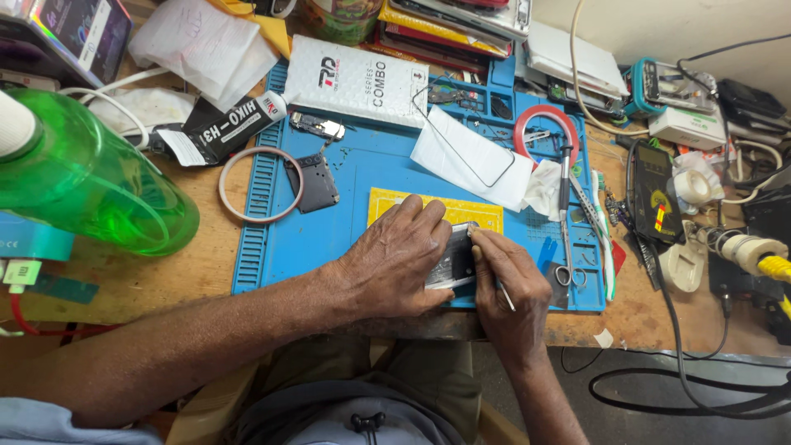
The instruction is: The person cleans the interior of a disassembled smartphone using a spray bottle, a white cloth, and a metal tool. They repeatedly wipe the phone's frame and use the tool to scrape residue from the edges.
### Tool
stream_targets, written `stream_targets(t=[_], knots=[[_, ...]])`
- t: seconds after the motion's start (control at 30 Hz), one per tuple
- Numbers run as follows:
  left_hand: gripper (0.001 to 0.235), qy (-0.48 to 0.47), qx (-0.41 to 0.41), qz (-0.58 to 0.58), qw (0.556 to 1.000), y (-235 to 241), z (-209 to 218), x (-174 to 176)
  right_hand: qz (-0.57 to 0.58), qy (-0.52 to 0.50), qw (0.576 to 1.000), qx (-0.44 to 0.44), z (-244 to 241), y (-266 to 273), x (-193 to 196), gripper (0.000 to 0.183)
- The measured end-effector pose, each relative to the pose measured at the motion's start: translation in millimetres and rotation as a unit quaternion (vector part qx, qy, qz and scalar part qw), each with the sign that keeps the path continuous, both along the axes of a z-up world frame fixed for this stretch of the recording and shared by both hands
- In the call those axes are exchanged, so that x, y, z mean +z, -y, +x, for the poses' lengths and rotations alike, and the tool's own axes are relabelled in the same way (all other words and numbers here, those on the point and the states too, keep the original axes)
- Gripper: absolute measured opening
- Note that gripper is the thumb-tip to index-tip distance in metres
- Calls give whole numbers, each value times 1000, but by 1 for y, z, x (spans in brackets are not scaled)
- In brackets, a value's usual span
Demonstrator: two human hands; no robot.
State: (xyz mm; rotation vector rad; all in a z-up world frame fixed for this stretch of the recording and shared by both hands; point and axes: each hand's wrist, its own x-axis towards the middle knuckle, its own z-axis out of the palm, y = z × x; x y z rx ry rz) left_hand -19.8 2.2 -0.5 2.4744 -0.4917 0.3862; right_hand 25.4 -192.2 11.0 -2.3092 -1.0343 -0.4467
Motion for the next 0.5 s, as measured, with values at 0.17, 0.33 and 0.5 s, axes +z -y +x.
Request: stream_targets(t=[0.17,0.33,0.5], knots=[[60,28,1,-13,1000,1,-2,-2,-32,23,999,25,-1,-1,0,22],[63,11,-1,-6,1000,1,0,-3,-26,32,998,37,-1,-3,1,25],[63,8,4,-5,1000,3,-1,-7,-38,43,998,28,-4,-4,-4,22]])
